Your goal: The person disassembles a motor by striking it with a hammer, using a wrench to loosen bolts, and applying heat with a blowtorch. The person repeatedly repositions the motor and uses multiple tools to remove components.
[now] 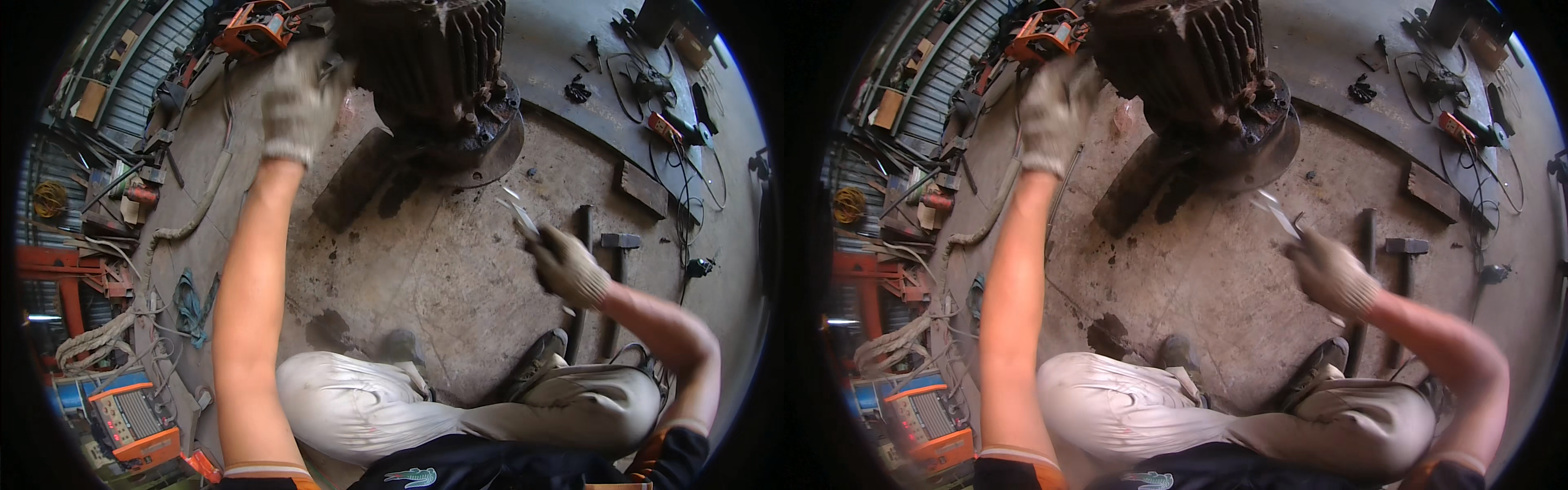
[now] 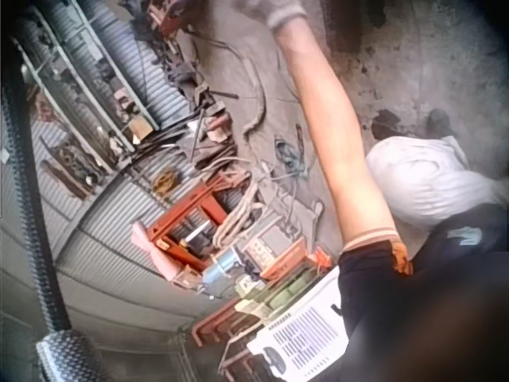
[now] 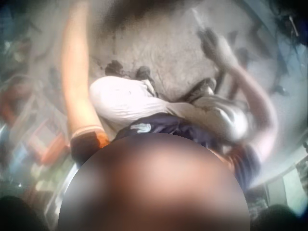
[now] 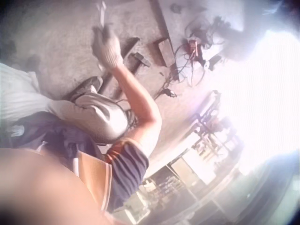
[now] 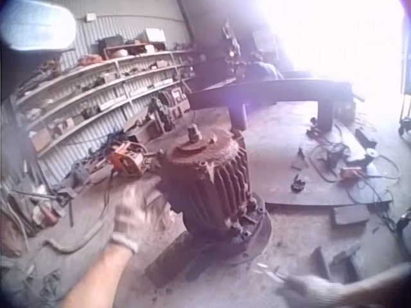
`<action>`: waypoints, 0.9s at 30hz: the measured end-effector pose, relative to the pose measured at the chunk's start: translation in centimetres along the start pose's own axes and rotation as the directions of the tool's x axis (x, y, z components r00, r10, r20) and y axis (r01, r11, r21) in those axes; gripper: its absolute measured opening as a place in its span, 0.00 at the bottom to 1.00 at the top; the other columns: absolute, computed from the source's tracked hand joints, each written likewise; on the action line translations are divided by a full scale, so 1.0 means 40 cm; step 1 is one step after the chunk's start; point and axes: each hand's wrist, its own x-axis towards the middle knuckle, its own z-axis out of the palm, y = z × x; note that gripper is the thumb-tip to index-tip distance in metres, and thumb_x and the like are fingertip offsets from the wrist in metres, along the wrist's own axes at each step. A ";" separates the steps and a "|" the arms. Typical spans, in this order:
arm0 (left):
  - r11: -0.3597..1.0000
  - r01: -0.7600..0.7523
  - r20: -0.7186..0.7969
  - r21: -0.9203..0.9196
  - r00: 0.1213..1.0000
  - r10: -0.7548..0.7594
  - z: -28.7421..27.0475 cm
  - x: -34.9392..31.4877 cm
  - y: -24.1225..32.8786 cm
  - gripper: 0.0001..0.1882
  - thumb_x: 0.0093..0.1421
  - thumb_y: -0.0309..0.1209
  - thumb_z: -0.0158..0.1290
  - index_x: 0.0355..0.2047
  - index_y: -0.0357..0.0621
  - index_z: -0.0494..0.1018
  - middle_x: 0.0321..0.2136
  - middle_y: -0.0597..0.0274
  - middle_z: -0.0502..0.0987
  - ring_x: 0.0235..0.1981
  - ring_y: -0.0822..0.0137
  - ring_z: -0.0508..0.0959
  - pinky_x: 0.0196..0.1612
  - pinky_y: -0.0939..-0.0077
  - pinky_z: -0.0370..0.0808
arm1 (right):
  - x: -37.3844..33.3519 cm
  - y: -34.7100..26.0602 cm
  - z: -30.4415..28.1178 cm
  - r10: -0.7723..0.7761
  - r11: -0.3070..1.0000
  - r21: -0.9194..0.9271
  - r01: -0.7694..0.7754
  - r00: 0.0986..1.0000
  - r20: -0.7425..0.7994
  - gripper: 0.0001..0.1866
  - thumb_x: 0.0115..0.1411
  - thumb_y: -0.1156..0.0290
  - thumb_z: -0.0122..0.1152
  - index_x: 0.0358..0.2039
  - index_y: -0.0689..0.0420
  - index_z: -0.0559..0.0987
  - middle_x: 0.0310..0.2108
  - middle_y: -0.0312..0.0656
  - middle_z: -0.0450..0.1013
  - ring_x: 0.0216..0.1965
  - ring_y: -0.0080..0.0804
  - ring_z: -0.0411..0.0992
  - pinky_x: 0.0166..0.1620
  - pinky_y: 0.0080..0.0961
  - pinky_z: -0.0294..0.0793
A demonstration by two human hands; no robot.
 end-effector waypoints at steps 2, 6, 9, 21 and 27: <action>0.996 -0.077 -0.021 0.051 0.997 0.078 0.007 0.145 0.003 0.29 0.66 0.47 0.48 0.60 0.41 0.68 0.51 0.46 0.77 0.52 0.50 0.77 0.51 0.62 0.76 | 0.169 -0.154 0.116 -0.035 0.966 0.258 0.024 0.999 0.040 0.17 0.73 0.55 0.50 0.45 0.58 0.74 0.20 0.32 0.65 0.18 0.20 0.63 0.21 0.25 0.66; 0.998 -0.038 0.140 0.051 0.990 0.030 0.053 0.344 0.059 0.50 0.67 0.69 0.33 0.71 0.37 0.53 0.65 0.38 0.65 0.65 0.45 0.68 0.68 0.57 0.63 | 0.430 -0.291 0.387 0.052 0.844 0.511 0.160 0.926 -0.375 0.23 0.72 0.54 0.52 0.53 0.63 0.75 0.30 0.38 0.73 0.30 0.23 0.67 0.34 0.25 0.71; 0.988 0.136 0.426 0.068 0.892 -0.153 0.102 0.375 0.087 0.50 0.68 0.68 0.30 0.71 0.32 0.50 0.67 0.35 0.61 0.68 0.44 0.64 0.70 0.59 0.61 | 0.526 -0.322 0.486 0.182 0.703 0.671 0.236 0.853 -0.489 0.25 0.71 0.53 0.50 0.52 0.64 0.76 0.33 0.42 0.74 0.35 0.30 0.70 0.42 0.30 0.71; 0.995 0.081 0.351 -0.051 0.935 -0.058 0.099 0.347 0.086 0.48 0.70 0.65 0.29 0.72 0.32 0.44 0.64 0.31 0.63 0.62 0.39 0.71 0.65 0.58 0.66 | 0.634 -0.538 0.513 0.478 -0.068 0.985 0.157 0.872 -0.106 0.21 0.68 0.55 0.46 0.49 0.58 0.73 0.31 0.46 0.76 0.27 0.39 0.73 0.31 0.40 0.73; 0.999 -0.047 0.195 0.006 0.980 0.045 0.111 0.355 0.083 0.49 0.70 0.65 0.29 0.73 0.34 0.40 0.60 0.29 0.68 0.57 0.38 0.74 0.62 0.54 0.69 | 0.562 -0.464 0.468 0.364 0.133 0.991 0.034 0.928 -0.080 0.19 0.71 0.54 0.48 0.47 0.57 0.73 0.25 0.42 0.72 0.20 0.35 0.70 0.21 0.36 0.71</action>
